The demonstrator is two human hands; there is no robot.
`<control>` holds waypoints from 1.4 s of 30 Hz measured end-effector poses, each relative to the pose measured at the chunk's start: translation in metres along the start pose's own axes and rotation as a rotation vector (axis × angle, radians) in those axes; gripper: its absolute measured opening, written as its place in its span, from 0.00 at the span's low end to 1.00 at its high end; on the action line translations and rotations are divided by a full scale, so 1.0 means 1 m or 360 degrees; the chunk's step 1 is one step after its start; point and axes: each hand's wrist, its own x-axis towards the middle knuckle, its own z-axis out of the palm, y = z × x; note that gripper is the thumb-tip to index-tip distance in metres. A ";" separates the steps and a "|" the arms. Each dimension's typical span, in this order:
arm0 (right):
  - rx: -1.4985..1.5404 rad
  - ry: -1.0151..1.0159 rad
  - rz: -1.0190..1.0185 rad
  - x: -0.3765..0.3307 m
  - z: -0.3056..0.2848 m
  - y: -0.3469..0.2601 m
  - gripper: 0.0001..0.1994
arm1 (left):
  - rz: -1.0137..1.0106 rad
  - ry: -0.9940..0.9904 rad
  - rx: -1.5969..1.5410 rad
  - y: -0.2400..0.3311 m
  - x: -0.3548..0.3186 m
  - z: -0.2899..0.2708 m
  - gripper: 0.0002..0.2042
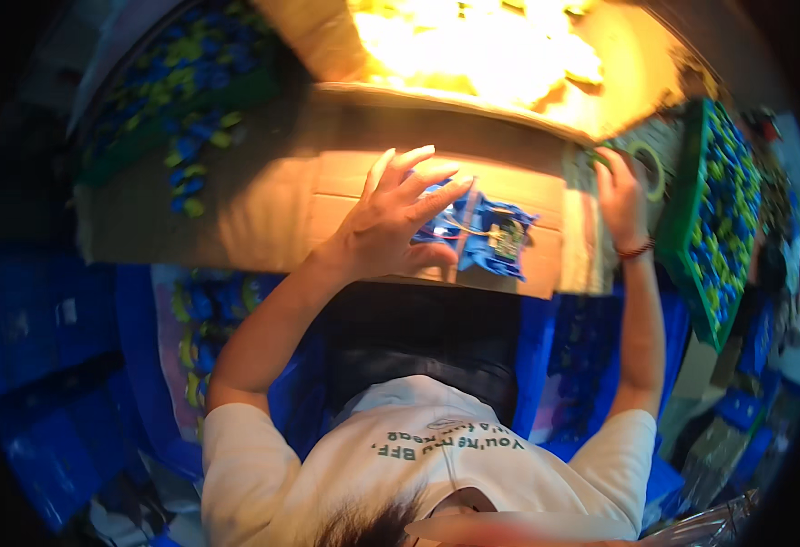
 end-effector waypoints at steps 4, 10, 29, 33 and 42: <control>-0.0504 -0.0563 0.0055 -0.030 0.017 0.075 0.19 | -0.0479 0.0361 0.0283 -0.045 -0.060 -0.038 0.20; -0.0126 -0.0555 0.0376 -0.039 0.025 0.083 0.19 | -0.0970 0.0656 0.0802 -0.135 -0.139 -0.107 0.12; 0.1886 -0.0388 0.1442 -0.037 0.019 0.008 0.14 | -0.0842 0.0057 0.1845 -0.187 -0.111 -0.120 0.12; 0.1039 -0.0485 0.0601 -0.037 0.025 -0.012 0.19 | -0.0877 0.0392 0.1058 -0.152 -0.106 -0.112 0.16; 0.0946 -0.0671 0.0735 -0.025 0.014 -0.019 0.12 | -0.0760 0.0319 0.0320 -0.053 -0.139 -0.064 0.14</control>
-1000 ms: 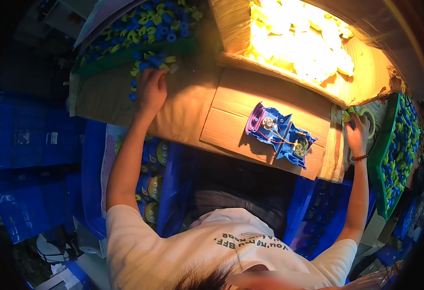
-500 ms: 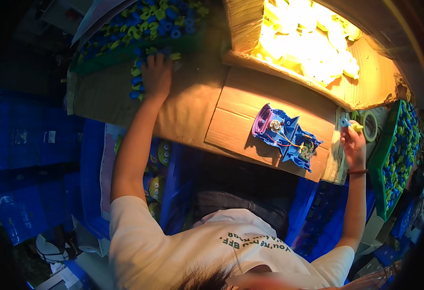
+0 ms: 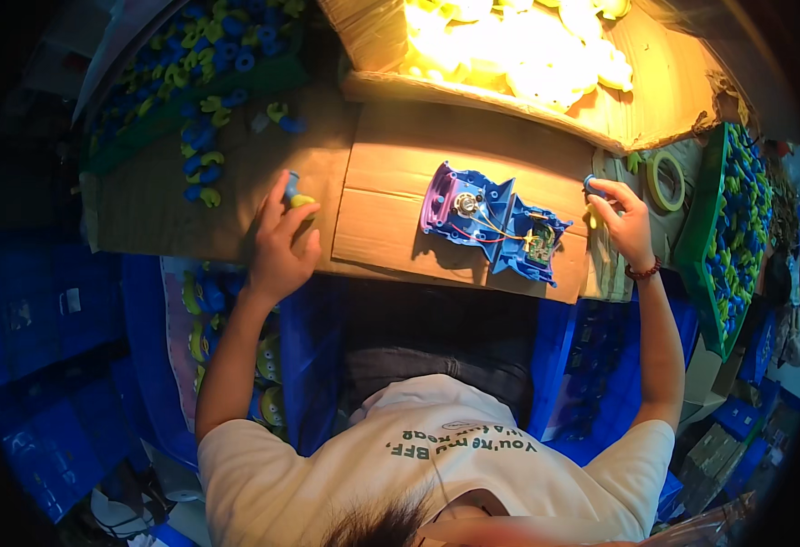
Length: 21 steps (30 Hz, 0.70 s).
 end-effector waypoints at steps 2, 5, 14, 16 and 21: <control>-0.0016 -0.0002 0.0122 0.004 0.001 0.007 0.10 | -0.0136 0.0087 -0.0092 -0.011 -0.004 0.003 0.10; -0.0308 -0.0034 0.0059 0.013 0.003 -0.019 0.13 | -0.0637 0.0130 -0.0445 -0.020 -0.007 0.006 0.07; -0.0130 -0.0318 -0.0938 0.069 0.040 -0.104 0.18 | -0.1033 -0.0487 -0.0136 -0.011 0.029 0.000 0.13; -0.0012 -0.0450 -0.0978 0.082 0.065 -0.108 0.18 | -0.0887 -0.0512 0.0221 0.001 0.035 0.002 0.13; -0.0095 -0.0408 -0.0907 0.093 0.105 -0.114 0.14 | -0.0770 -0.0116 -0.0649 0.026 0.023 0.005 0.13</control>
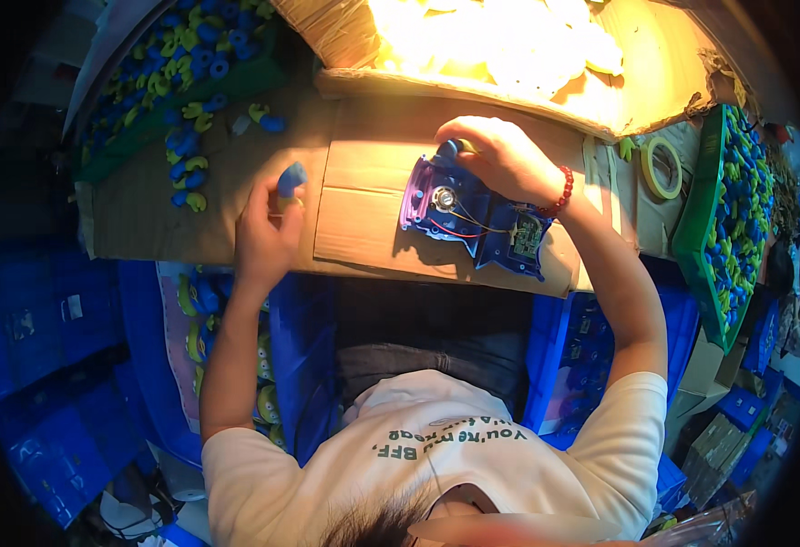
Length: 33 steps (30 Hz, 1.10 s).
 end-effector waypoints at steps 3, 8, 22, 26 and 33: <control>-0.0092 -0.0132 0.0026 0.008 -0.001 -0.010 0.14 | -0.0303 -0.0361 -0.0942 0.026 -0.035 0.014 0.13; -0.0103 -0.0117 -0.0147 0.006 0.004 -0.001 0.15 | -0.1035 -0.0952 -0.1681 0.042 -0.071 0.071 0.15; -0.0116 -0.0024 -0.0167 0.000 0.008 -0.001 0.16 | -0.1068 -0.0727 -0.1773 0.053 -0.069 0.114 0.16; -0.0128 -0.0015 -0.0171 -0.001 0.010 0.001 0.16 | -0.1026 -0.0778 -0.1699 0.043 -0.067 0.117 0.19; -0.0144 -0.0011 -0.0208 -0.003 0.008 -0.001 0.17 | -0.1022 -0.0757 -0.1580 0.044 -0.063 0.115 0.23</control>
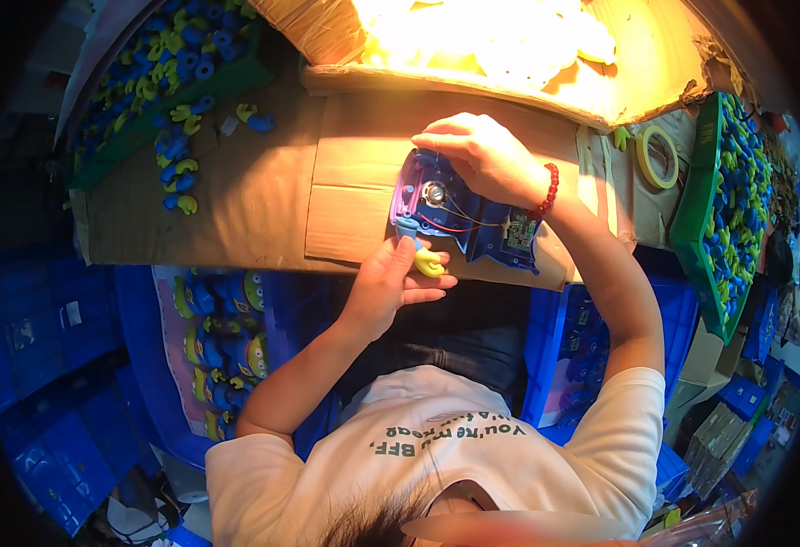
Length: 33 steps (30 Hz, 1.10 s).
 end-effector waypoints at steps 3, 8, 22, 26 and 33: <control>-0.0028 -0.0044 0.0036 -0.002 0.002 0.002 0.18 | -0.0045 -0.0001 0.0055 0.005 -0.001 -0.001 0.25; -0.0373 -0.0093 -0.0133 -0.005 0.001 -0.004 0.23 | -0.0133 -0.0037 0.0087 0.010 0.004 -0.007 0.25; -0.0238 -0.0020 0.0021 -0.020 -0.029 -0.019 0.24 | 0.0375 0.0192 0.0756 0.034 0.000 -0.018 0.24; -0.0446 -0.0123 -0.0022 -0.018 -0.014 -0.032 0.25 | 0.0415 0.0227 0.0998 0.041 0.014 -0.010 0.19; -0.0589 -0.0153 -0.0005 -0.017 -0.005 -0.031 0.25 | 0.0324 0.0218 0.1081 0.049 0.021 -0.010 0.18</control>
